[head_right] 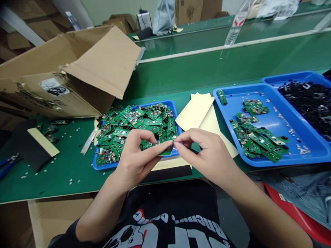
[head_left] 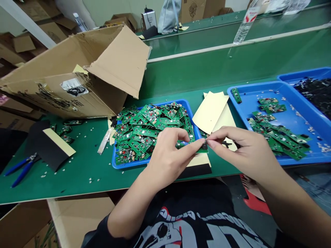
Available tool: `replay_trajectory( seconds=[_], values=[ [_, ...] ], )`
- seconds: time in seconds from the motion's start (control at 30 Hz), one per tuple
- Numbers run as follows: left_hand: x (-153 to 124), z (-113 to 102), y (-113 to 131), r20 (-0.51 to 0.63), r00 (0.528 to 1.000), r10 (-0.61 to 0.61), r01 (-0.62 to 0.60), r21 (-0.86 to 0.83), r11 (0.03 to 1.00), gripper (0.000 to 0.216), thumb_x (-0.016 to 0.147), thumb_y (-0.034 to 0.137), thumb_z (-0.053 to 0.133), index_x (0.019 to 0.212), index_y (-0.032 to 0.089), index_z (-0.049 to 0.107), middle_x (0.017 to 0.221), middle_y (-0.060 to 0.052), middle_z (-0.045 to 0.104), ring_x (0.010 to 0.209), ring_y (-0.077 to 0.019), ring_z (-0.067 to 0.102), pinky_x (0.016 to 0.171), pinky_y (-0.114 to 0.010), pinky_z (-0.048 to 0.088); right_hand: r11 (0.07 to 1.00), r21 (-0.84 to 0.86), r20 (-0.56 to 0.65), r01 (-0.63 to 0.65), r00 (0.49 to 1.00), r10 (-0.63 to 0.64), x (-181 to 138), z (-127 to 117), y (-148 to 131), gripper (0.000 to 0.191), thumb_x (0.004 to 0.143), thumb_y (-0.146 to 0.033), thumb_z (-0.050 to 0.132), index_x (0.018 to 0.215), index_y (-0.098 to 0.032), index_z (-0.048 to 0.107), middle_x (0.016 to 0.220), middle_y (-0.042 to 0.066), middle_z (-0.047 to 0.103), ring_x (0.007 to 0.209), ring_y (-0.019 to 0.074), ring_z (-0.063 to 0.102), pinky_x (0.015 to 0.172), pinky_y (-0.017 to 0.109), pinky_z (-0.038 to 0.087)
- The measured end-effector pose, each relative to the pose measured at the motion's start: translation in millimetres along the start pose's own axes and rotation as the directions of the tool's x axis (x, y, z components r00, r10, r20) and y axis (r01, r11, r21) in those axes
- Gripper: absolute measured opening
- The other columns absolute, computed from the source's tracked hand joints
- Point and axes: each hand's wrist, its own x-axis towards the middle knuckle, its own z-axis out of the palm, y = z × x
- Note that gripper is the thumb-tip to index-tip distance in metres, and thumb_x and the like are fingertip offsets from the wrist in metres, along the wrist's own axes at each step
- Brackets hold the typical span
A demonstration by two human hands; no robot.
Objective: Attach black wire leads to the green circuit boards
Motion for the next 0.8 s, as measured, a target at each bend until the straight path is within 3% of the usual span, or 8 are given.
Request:
replay_trajectory(
  seconds=[0.1,0.2,0.3,0.43,0.57,0.63,0.7,0.8],
  values=[
    [-0.1,-0.9,-0.4,-0.066,0.995,0.076,-0.067,0.126,0.990,0.022,0.089,0.012,0.053,0.101,0.026,0.064,0.079,0.001,0.061,0.081,-0.0149,0.057,0.092,-0.045,0.045,0.997,0.051,0.069,-0.060,0.996,0.056,1.4,-2.1,0.4,0.013,0.081,-0.019,0.055,0.070,-0.022,0.062,0.062,-0.001,0.064,0.054,0.0125,0.057,0.047,0.022,0.044],
    [-0.7,0.3,0.0,-0.122,0.986,0.111,-0.091,0.165,0.982,0.021,0.090,0.011,0.050,0.094,0.027,0.064,0.077,0.002,0.064,0.094,-0.0162,0.062,0.108,-0.055,0.031,0.994,0.065,0.106,-0.088,0.991,0.081,3.1,-3.3,2.4,0.013,0.080,-0.020,0.055,0.070,-0.021,0.064,0.061,0.000,0.063,0.054,0.0121,0.056,0.048,0.021,0.044],
    [-1.9,2.3,0.4,-0.145,0.981,0.133,-0.108,0.169,0.980,0.019,0.090,0.011,0.049,0.091,0.024,0.063,0.080,0.002,0.067,0.107,-0.0185,0.062,0.113,-0.058,0.022,0.992,0.075,0.134,-0.099,0.987,0.088,4.6,-3.9,4.2,0.013,0.079,-0.022,0.056,0.070,-0.020,0.065,0.061,0.000,0.062,0.055,0.0121,0.056,0.049,0.021,0.044],
    [-3.0,4.8,-0.2,-0.122,0.985,0.121,-0.108,0.108,0.988,0.016,0.090,0.011,0.051,0.089,0.021,0.063,0.079,0.001,0.069,0.116,-0.0206,0.058,0.115,-0.057,0.019,0.989,0.099,0.206,-0.110,0.975,0.088,6.8,-5.2,6.4,0.013,0.079,-0.023,0.055,0.070,-0.020,0.065,0.061,0.000,0.061,0.055,0.0118,0.055,0.048,0.020,0.044],
    [-3.3,9.2,-2.4,-0.112,0.987,0.120,-0.117,0.032,0.993,0.015,0.092,0.012,0.049,0.090,0.020,0.061,0.097,-0.001,0.070,0.120,-0.0214,0.056,0.115,-0.055,0.022,0.989,0.114,0.259,-0.090,0.964,0.058,8.0,-7.0,8.0,0.013,0.080,-0.023,0.055,0.072,-0.020,0.065,0.062,0.000,0.061,0.056,0.0115,0.055,0.048,0.020,0.044],
    [-3.2,11.7,-3.6,-0.142,0.984,0.111,-0.114,-0.013,0.993,0.012,0.091,0.014,0.052,0.090,0.020,0.062,0.107,-0.003,0.067,0.121,-0.0227,0.054,0.111,-0.053,0.031,0.991,0.120,0.260,-0.064,0.965,0.030,7.3,-7.5,7.3,0.013,0.081,-0.021,0.054,0.074,-0.020,0.064,0.063,-0.001,0.061,0.056,0.0112,0.056,0.049,0.020,0.044],
    [-3.0,13.8,-4.2,-0.229,0.971,0.074,-0.078,-0.010,0.997,0.009,0.087,0.015,0.060,0.091,0.023,0.065,0.112,-0.005,0.061,0.116,-0.0235,0.053,0.101,-0.048,0.043,0.992,0.123,0.240,-0.027,0.971,-0.003,5.9,-7.4,5.5,0.013,0.083,-0.020,0.054,0.075,-0.020,0.064,0.063,-0.001,0.061,0.056,0.0109,0.056,0.050,0.019,0.044],
    [-1.9,15.8,-3.0,-0.355,0.935,0.019,-0.014,0.018,1.000,0.014,0.080,0.014,0.069,0.089,0.026,0.069,0.102,-0.003,0.051,0.096,-0.0177,0.055,0.079,-0.034,0.052,0.992,0.118,0.177,0.048,0.982,-0.069,3.4,-6.3,1.7,0.013,0.083,-0.015,0.053,0.074,-0.020,0.062,0.064,-0.001,0.061,0.057,0.0104,0.055,0.051,0.019,0.044]
  ],
)
